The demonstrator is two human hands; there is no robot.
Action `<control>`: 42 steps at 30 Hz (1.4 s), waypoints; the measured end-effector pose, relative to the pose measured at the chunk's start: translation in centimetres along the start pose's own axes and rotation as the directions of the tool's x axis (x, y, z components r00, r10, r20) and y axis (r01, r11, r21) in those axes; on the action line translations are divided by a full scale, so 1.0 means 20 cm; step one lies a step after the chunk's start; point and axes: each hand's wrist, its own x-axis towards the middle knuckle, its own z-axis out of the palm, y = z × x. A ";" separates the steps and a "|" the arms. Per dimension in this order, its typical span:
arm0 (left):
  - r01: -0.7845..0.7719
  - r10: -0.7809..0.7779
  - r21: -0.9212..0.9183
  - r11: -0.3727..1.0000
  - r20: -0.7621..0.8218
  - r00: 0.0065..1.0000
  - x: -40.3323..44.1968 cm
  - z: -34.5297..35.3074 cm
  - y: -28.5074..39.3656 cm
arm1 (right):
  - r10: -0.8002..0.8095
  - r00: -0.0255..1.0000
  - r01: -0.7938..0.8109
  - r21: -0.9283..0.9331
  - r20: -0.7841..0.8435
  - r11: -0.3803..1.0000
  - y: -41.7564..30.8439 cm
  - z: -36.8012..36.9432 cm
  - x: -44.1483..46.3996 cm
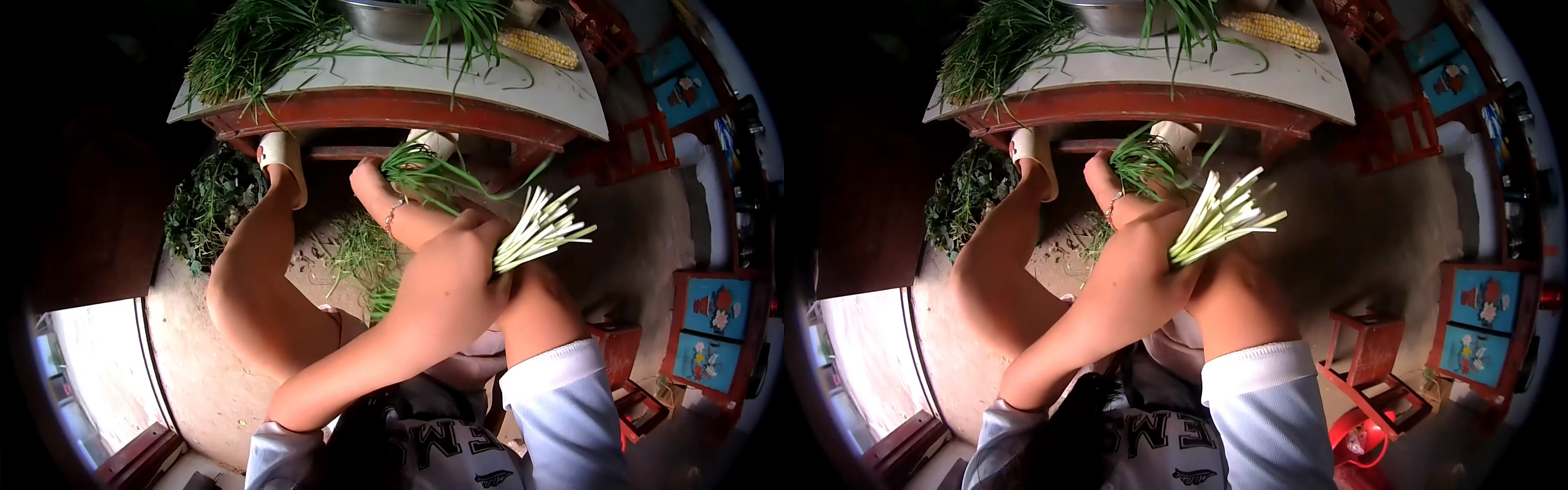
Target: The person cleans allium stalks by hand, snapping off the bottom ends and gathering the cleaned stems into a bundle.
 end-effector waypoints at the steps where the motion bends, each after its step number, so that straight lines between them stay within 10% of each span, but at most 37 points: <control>1: 0.058 -0.059 0.005 0.998 0.095 0.994 0.01 0.00 -0.03 | 0.001 1.000 -0.001 -0.004 0.011 1.000 -0.01 0.01 0.01; 4: 0.293 -0.308 0.188 0.937 0.054 0.950 0.07 -0.04 -0.14 | 0.009 0.999 -0.008 -0.020 0.035 1.000 -0.01 0.05 0.03; 6: 0.230 -0.207 0.294 0.928 -0.107 0.972 0.06 -0.02 -0.18 | 0.013 0.999 -0.012 -0.020 0.051 1.000 -0.01 0.09 0.04; 13: 0.002 0.059 -0.224 0.975 0.264 0.963 -0.04 -0.04 0.11 | 0.019 0.997 -0.014 -0.059 0.078 0.998 0.01 0.17 0.05; 15: 0.211 -0.205 -0.013 0.977 0.178 0.962 -0.01 -0.05 0.05 | 0.022 0.997 -0.015 -0.083 0.079 0.996 0.01 0.19 0.05; 18: 0.252 -0.205 0.385 0.888 -0.159 0.966 0.10 -0.05 -0.14 | 0.078 0.997 -0.079 -0.162 -0.008 0.984 0.00 0.28 0.09; 23: 0.134 -0.136 0.022 0.991 0.090 0.987 0.02 -0.05 -0.07 | 0.048 0.994 -0.059 0.125 0.094 0.990 0.02 0.33 0.17; 26: 0.050 -0.041 -0.272 0.961 0.039 0.998 -0.05 -0.03 -0.08 | 0.049 0.993 -0.043 -0.053 0.110 0.998 0.09 0.19 0.09; 28: 0.382 -0.382 0.056 0.922 -0.006 0.924 0.07 -0.11 -0.18 | 0.057 0.991 -0.052 -0.052 0.117 0.997 0.10 0.14 0.06; 33: 0.098 -0.089 0.079 0.992 -0.117 0.989 0.05 -0.03 -0.24 | 0.094 0.988 -0.095 -0.001 0.119 0.996 0.09 0.20 0.07; 34: 0.311 -0.300 -0.052 0.949 0.147 0.942 0.02 -0.09 -0.11 | 0.093 0.988 -0.093 -0.002 0.123 0.996 0.10 0.19 0.07; 36: 0.011 0.002 -0.174 0.985 0.078 0.997 -0.06 -0.05 0.01 | 0.090 0.989 -0.090 -0.010 0.118 0.996 0.13 0.16 0.04; 42: 0.322 -0.235 0.282 0.904 -0.302 0.924 0.17 0.00 -0.41 | 0.079 0.990 -0.076 -0.026 0.121 0.997 0.15 0.09 0.01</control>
